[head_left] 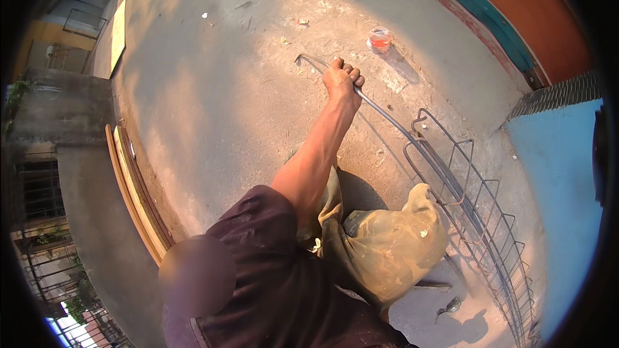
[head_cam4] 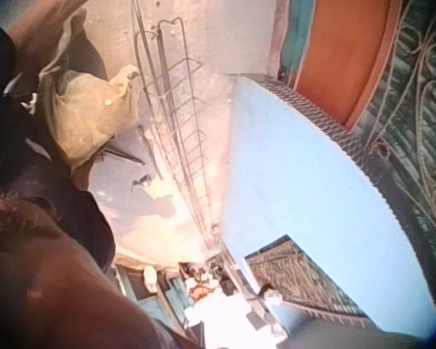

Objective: The person walks through a cluttered outdoor area and picks up a metal rod. They then use a long wooden stick as a lever to bend the metal rod into a curved shape on the ground. The person repeats this bending process on multiple metal rods.

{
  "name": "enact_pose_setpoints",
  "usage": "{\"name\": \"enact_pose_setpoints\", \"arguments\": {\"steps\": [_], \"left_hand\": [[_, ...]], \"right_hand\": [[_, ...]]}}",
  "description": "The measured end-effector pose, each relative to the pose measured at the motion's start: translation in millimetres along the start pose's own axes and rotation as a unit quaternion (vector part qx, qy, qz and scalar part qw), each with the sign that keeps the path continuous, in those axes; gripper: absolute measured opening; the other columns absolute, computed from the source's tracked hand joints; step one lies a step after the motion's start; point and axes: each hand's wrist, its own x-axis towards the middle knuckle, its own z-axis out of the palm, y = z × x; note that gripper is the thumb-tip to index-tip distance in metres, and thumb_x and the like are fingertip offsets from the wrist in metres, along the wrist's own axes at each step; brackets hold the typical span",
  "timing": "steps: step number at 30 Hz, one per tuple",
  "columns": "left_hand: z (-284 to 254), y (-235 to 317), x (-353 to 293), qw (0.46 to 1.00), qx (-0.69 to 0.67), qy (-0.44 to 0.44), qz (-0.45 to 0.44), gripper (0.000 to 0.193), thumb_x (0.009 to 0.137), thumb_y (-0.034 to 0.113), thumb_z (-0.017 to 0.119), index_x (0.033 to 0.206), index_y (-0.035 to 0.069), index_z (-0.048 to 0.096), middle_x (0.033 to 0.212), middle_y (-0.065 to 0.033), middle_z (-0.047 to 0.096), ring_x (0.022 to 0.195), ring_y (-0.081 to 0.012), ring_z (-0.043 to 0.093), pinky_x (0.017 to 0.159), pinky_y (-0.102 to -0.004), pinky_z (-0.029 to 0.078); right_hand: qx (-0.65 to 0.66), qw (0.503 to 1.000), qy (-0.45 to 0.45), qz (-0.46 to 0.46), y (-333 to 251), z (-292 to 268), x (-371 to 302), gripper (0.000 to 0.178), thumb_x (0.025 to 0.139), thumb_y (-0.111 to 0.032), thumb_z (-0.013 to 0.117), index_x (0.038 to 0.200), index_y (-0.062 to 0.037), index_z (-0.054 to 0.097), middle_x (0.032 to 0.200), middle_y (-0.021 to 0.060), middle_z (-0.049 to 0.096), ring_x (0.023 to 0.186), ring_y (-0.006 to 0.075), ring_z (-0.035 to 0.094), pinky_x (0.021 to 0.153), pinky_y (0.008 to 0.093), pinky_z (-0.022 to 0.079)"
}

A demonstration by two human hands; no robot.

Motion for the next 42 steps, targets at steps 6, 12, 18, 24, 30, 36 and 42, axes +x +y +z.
{"name": "enact_pose_setpoints", "arguments": {"steps": [6, 12, 18, 24, 30, 36, 42], "left_hand": [[11.8, -14.2, -52.0, 0.967, 0.208, 0.146, -0.005, 0.008, 0.099, 0.013, 0.045, 0.093, 0.01, 0.042, 0.066, 0.0013, 0.041, 0.05, -0.0099, 0.038, 0.044, -0.0296, 0.036], [21.1, -3.6, -52.5, 0.968, 0.11, 0.119, -0.19, 0.012, 0.102, 0.018, 0.043, 0.091, 0.013, 0.041, 0.064, 0.0027, 0.037, 0.049, -0.0094, 0.034, 0.043, -0.0275, 0.035], [-6.9, -14.3, -30.9, 0.948, 0.142, 0.125, -0.256, 0.009, 0.094, 0.013, 0.04, 0.09, 0.015, 0.048, 0.063, 0.0, 0.044, 0.048, -0.0139, 0.04, 0.043, -0.034, 0.036], [14.1, -7.8, -45.4, 0.917, 0.176, 0.231, -0.273, 0.007, 0.096, 0.018, 0.049, 0.1, 0.014, 0.053, 0.062, 0.0001, 0.047, 0.047, -0.0148, 0.043, 0.042, -0.033, 0.038], [26.1, -15.2, -48.9, 0.906, 0.155, 0.235, -0.316, 0.032, 0.1, 0.037, 0.046, 0.107, 0.007, 0.053, 0.061, 0.0005, 0.043, 0.046, -0.0117, 0.04, 0.042, -0.0306, 0.038], [44.0, -31.4, -29.9, 0.919, 0.106, 0.2, -0.322, 0.049, 0.1, 0.045, 0.044, 0.106, -0.002, 0.055, 0.07, -0.011, 0.054, 0.055, -0.0227, 0.053, 0.052, -0.0404, 0.047], [57.1, -45.2, -18.4, 0.916, 0.191, 0.199, -0.292, 0.059, 0.098, 0.047, 0.043, 0.107, -0.01, 0.059, 0.106, -0.0354, 0.06, 0.102, -0.0469, 0.059, 0.09, -0.0479, 0.045]], "right_hand": [[0.065, 0.994, -0.042, 0.083, -58.3, -153.1, -59.6, 0.027, 0.078, -0.023, 0.066, 0.089, -0.0012, 0.055, 0.074, 0.0059, 0.054, 0.065, 0.0243, 0.056, 0.058, 0.0435, 0.043], [-0.108, 0.983, -0.147, 0.02, -141.7, -320.8, -143.6, 0.019, 0.073, -0.015, 0.067, 0.07, -0.0029, 0.054, 0.057, 0.0003, 0.047, 0.046, 0.0134, 0.046, 0.043, 0.0328, 0.036], [-0.288, 0.902, -0.289, -0.141, -343.1, -454.2, -277.8, 0.017, 0.072, -0.006, 0.072, 0.082, -0.0014, 0.058, 0.063, 0.0032, 0.056, 0.05, 0.0129, 0.054, 0.043, 0.0287, 0.042], [-0.446, 0.789, -0.272, -0.323, -553.9, -466.4, -428.1, 0.058, 0.072, 0.001, 0.065, 0.128, -0.002, 0.051, 0.08, 0.0091, 0.061, 0.074, 0.0201, 0.063, 0.067, 0.0353, 0.051], [-0.532, 0.713, -0.287, -0.354, -722.3, -351.2, -591.7, 0.065, 0.078, -0.008, 0.062, 0.14, -0.0031, 0.044, 0.11, 0.0198, 0.064, 0.099, 0.0264, 0.061, 0.09, 0.0352, 0.047], [-0.693, 0.533, -0.282, -0.394, -833.3, -206.1, -660.5, 0.075, 0.082, -0.024, 0.062, 0.146, 0.0043, 0.033, 0.128, 0.0324, 0.055, 0.123, 0.0402, 0.053, 0.105, 0.0384, 0.039], [-0.782, 0.329, -0.325, -0.418, -895.4, -97.4, -686.9, 0.067, 0.083, -0.026, 0.06, 0.138, 0.0069, 0.041, 0.106, 0.0222, 0.062, 0.101, 0.0294, 0.06, 0.088, 0.0356, 0.047]]}}
